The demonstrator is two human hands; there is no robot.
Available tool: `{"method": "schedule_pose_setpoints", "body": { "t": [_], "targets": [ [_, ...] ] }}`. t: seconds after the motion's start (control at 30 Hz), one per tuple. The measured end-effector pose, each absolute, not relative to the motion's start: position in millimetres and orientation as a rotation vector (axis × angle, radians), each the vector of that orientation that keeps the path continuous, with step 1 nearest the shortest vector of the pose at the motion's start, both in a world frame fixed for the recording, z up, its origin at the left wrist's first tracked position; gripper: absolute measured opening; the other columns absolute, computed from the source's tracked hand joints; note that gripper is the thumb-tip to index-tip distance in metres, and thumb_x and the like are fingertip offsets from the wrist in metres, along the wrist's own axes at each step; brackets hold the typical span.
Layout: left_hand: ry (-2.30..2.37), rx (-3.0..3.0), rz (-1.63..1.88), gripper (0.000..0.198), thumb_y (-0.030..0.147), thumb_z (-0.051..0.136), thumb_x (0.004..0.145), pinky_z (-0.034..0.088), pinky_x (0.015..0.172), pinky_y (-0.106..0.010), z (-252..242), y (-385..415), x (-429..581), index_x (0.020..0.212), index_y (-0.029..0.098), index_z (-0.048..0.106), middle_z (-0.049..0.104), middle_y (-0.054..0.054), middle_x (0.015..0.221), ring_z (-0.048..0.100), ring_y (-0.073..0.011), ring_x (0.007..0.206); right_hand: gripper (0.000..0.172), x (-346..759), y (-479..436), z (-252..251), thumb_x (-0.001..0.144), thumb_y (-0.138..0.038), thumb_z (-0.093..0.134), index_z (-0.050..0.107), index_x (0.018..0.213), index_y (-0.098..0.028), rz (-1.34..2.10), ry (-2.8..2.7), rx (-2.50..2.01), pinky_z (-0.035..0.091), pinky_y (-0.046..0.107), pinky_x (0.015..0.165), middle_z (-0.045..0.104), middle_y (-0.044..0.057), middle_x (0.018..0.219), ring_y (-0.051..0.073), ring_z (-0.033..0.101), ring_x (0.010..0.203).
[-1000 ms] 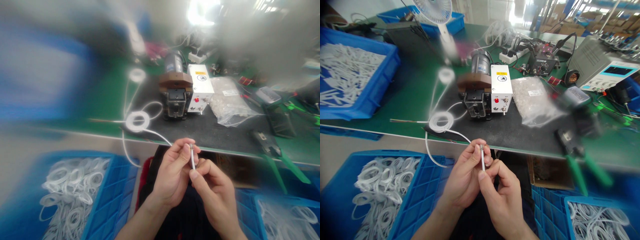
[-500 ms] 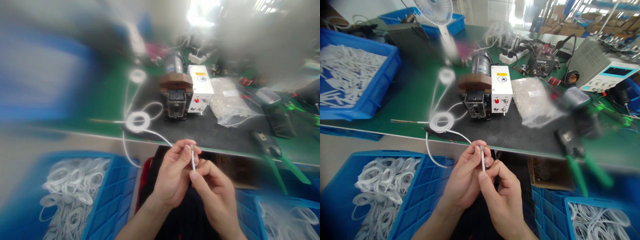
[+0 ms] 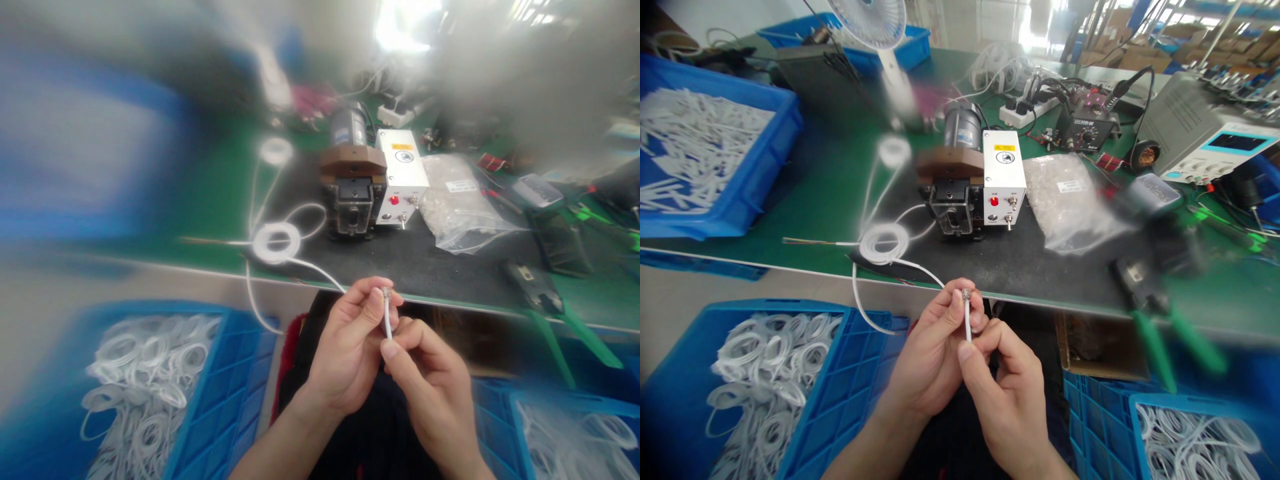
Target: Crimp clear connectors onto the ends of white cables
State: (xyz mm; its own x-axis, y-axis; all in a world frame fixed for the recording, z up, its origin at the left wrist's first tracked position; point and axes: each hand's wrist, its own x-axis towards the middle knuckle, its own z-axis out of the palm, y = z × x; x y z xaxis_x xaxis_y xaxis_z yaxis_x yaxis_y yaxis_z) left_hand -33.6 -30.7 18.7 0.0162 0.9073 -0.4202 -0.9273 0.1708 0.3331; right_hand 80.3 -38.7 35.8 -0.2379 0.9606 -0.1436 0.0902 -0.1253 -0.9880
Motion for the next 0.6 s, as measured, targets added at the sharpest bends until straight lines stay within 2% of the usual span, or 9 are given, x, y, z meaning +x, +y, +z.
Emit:
{"method": "schedule_pose_setpoints", "body": {
  "t": [0.6],
  "targets": [
    [0.607,-0.019,1.434,0.016,0.029,0.077,0.096,0.052,0.065,-0.015,19.2,-30.0,-35.0,0.107,0.018,0.073,0.068,-0.003,0.093,0.061,-0.0047,0.075,0.036,80.0,-39.2,37.0,0.1,-0.035,0.069,0.057,0.074,-0.013,1.463,-1.376,-1.239,0.049,0.015,0.07,0.058,0.002,0.075,0.007,0.055,0.072]
  ]
}}
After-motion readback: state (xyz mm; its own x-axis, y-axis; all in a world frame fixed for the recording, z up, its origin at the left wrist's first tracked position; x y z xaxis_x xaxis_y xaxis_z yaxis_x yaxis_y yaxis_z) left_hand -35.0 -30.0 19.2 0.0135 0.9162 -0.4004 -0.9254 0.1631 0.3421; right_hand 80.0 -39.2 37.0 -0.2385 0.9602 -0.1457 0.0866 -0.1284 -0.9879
